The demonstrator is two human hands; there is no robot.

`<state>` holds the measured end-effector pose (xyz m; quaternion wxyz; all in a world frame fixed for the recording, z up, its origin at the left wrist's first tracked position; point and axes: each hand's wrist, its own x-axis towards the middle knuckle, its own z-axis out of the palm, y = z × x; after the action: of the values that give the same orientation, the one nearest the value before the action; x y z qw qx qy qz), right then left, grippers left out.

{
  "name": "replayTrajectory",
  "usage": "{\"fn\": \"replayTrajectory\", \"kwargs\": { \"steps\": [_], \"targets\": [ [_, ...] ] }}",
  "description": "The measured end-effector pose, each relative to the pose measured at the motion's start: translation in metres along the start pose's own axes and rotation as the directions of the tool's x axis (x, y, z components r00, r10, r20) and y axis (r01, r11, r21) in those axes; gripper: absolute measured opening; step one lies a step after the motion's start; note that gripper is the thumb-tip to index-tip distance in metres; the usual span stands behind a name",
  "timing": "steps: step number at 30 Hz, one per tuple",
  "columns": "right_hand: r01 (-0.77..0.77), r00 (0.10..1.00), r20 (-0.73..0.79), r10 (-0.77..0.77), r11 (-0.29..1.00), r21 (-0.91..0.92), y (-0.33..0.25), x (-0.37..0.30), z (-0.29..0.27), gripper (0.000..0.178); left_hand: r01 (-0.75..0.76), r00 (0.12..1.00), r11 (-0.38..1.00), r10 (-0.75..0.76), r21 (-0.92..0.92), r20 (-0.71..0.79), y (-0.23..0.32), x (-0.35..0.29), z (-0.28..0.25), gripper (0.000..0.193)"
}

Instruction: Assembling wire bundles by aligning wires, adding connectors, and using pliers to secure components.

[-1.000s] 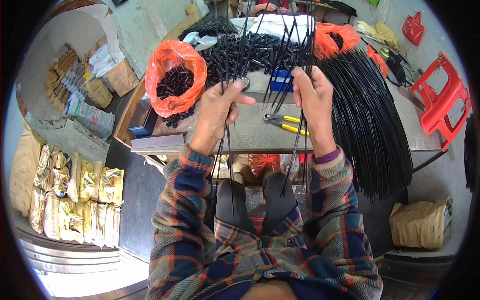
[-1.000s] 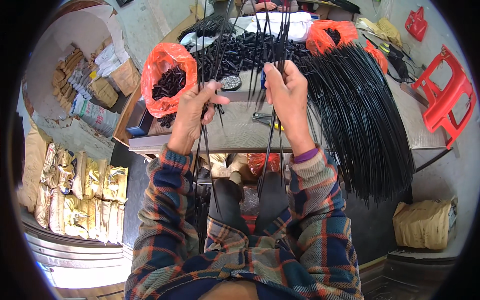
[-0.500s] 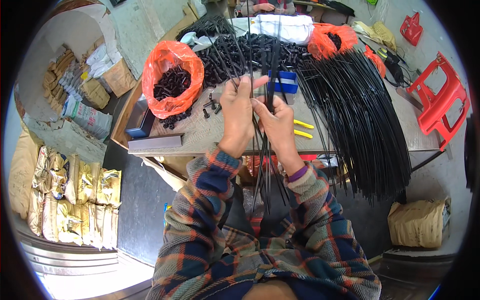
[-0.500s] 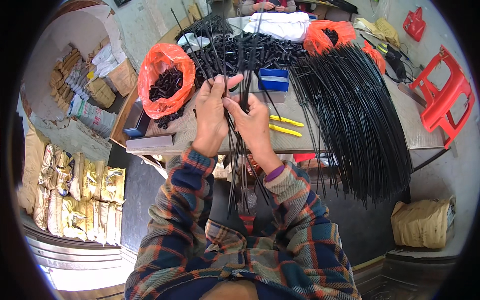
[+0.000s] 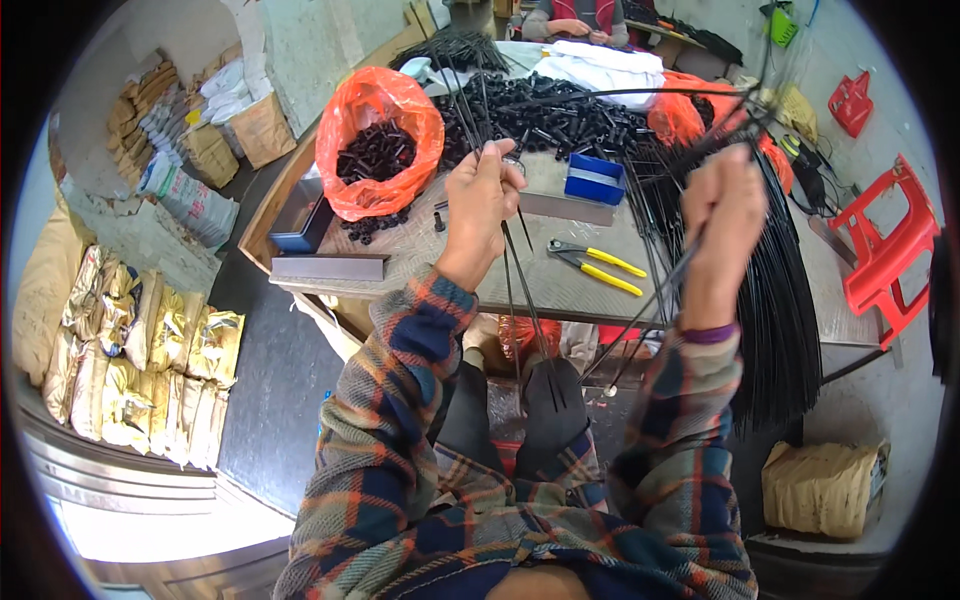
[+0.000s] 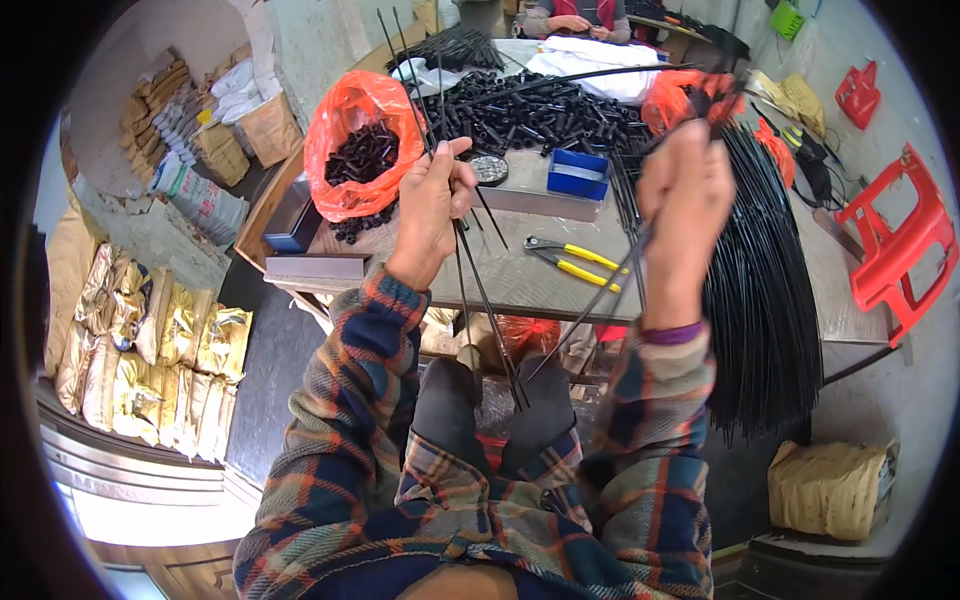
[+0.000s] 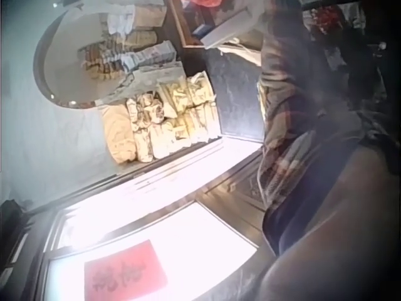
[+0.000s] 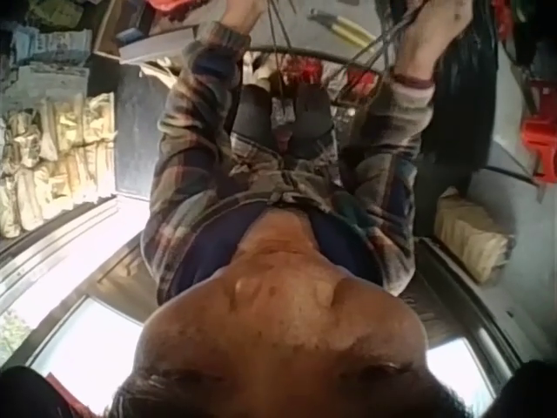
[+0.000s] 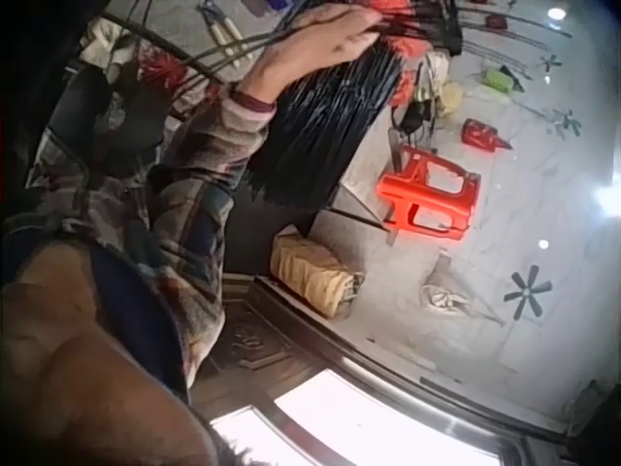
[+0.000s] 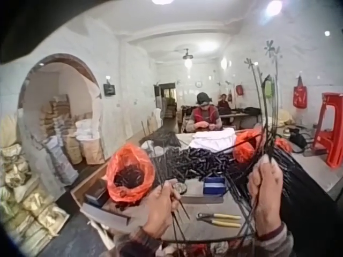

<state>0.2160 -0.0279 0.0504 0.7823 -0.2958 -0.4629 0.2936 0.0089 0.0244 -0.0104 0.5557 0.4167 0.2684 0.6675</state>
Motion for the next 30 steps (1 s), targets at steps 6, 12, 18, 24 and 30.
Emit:
{"fn": "replayTrajectory", "kwargs": {
  "steps": [6,12,18,24,30],
  "targets": [
    [-0.190,0.974,0.042,0.222,0.905,-0.381,0.002,0.035,-0.008,0.027,0.074,0.991,0.997,-0.073,-0.003,0.109,0.013,-0.017,0.025,0.035],
    [-0.155,0.857,0.395,0.330,0.897,-0.414,0.041,-0.028,0.025,0.025,0.105,0.989,0.993,-0.100,-0.045,0.110,-0.005,-0.029,0.055,0.034],
    [-0.148,0.840,0.469,0.273,0.947,-0.286,0.063,-0.079,0.026,0.017,0.060,0.995,0.992,-0.050,-0.110,0.086,-0.005,-0.027,0.036,0.034],
    [-0.355,0.886,0.274,0.374,0.927,-0.118,0.069,-0.113,0.029,0.016,0.074,0.990,0.982,-0.051,-0.176,0.132,0.007,-0.031,0.029,0.038],
    [-0.326,0.901,0.291,0.321,0.945,-0.033,0.072,-0.101,0.041,0.012,0.046,0.980,0.992,-0.022,-0.120,0.195,0.002,-0.037,0.023,0.038]
  ]
}}
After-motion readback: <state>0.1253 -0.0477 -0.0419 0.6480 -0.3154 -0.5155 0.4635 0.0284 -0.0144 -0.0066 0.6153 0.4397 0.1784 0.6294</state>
